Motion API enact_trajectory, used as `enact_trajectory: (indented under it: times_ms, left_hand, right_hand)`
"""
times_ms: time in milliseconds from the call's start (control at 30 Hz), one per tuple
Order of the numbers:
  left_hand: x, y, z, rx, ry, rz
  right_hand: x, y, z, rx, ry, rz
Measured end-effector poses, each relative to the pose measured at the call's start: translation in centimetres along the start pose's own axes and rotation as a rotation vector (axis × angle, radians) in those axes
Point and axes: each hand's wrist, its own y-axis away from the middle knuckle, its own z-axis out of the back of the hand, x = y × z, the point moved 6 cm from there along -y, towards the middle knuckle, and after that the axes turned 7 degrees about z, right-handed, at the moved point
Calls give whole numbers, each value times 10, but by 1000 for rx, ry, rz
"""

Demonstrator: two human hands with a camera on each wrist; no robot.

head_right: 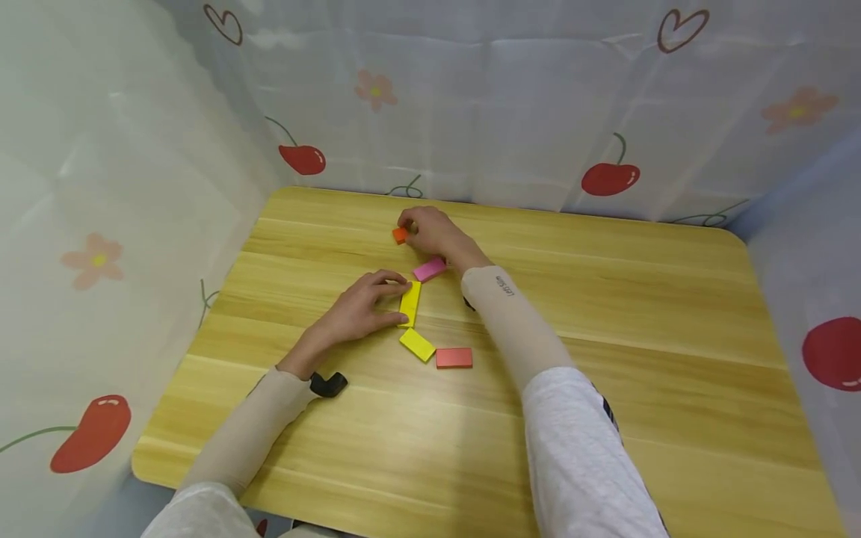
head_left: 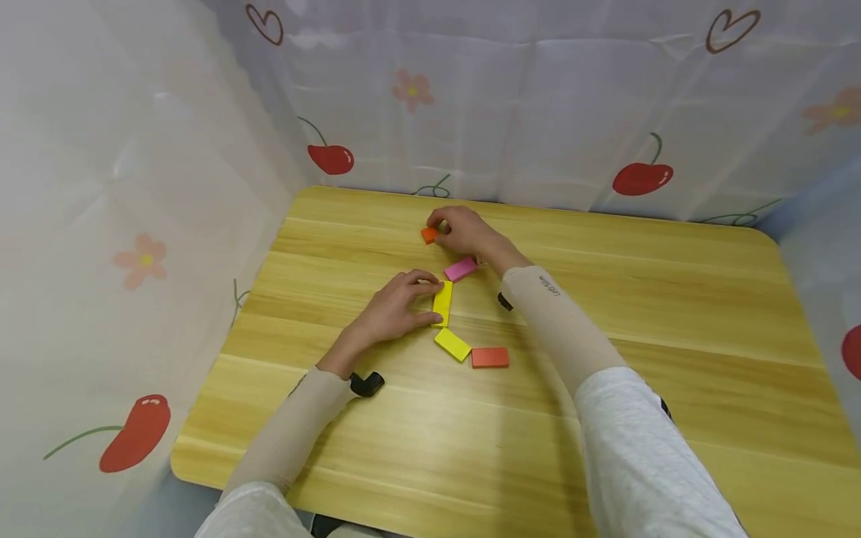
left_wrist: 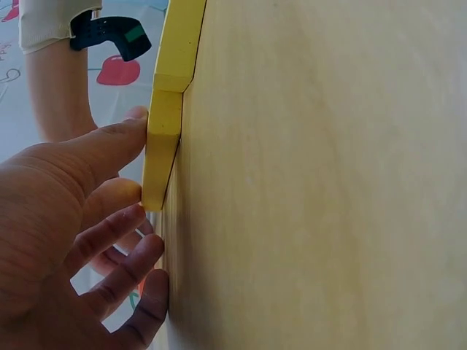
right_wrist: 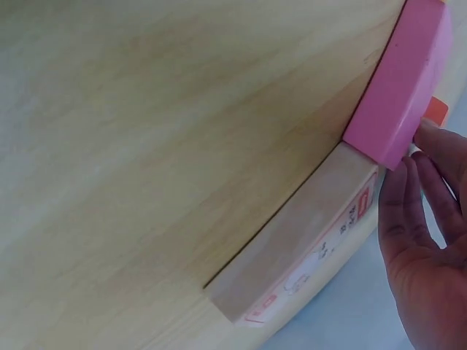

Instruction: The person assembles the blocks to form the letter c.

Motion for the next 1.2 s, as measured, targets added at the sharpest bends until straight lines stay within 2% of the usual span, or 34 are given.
enact_trajectory:
  times_ms: [300,667,967,1200]
  left_hand:
    - [-4,-2,-1,15,-13,6]
    - [-2,-2,0,13,-26,11]
    - [0,-1,-1,14,-26,11]
    - [1,-1,-2,19,-22,22]
  right_hand:
    - [-8,2,1,-27,-58,-6]
    - [-13,12,5,-36,-113,-31]
    - [-29,23,11,-34,-112,-59]
    - [-38,34,19,-53,-89,-46]
